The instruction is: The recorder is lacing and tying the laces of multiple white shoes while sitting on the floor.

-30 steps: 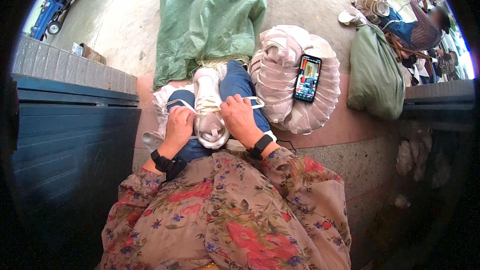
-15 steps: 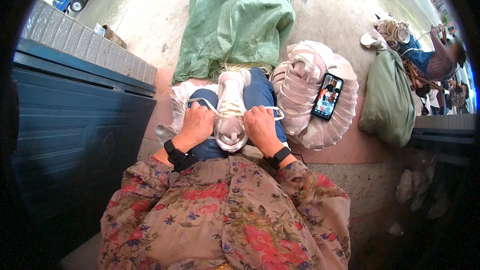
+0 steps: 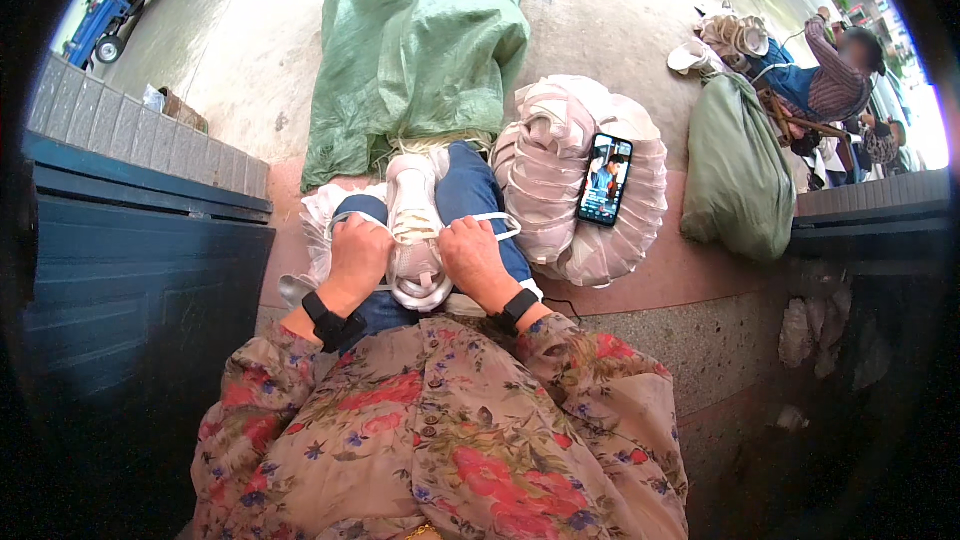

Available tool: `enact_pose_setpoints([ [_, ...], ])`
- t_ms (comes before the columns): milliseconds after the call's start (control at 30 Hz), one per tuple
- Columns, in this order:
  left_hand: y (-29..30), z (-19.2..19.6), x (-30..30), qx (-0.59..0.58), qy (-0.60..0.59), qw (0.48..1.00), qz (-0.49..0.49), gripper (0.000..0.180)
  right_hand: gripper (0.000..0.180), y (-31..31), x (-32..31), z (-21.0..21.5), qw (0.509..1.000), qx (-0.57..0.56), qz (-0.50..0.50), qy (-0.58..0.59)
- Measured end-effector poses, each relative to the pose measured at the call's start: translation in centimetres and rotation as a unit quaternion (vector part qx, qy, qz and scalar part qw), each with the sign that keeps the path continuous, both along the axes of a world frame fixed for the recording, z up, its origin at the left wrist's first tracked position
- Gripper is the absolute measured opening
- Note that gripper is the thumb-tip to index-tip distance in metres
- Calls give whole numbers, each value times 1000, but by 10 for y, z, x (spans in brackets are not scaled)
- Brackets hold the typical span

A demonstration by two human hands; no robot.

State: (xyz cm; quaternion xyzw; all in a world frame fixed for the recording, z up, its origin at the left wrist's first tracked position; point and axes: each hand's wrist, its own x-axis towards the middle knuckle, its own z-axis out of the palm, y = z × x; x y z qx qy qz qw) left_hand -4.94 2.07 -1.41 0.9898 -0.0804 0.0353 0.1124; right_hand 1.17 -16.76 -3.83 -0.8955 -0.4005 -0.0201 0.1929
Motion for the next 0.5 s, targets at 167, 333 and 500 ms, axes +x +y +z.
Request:
enact_pose_setpoints([
  [167, -21, 8, -21, -12, -43, 994, 97, 10, 10, 2, -12, 11, 1000, -23, -9, 8],
  [333, -23, -7, -24, -64, -54, 988, 131, 11, 12, -3, 2, -5, 999, -11, 20, 32],
  [500, -3, -16, -24, -240, 7, 958, 155, 16, 16, -6, 8, -9, 982, 156, 56, 93],
])
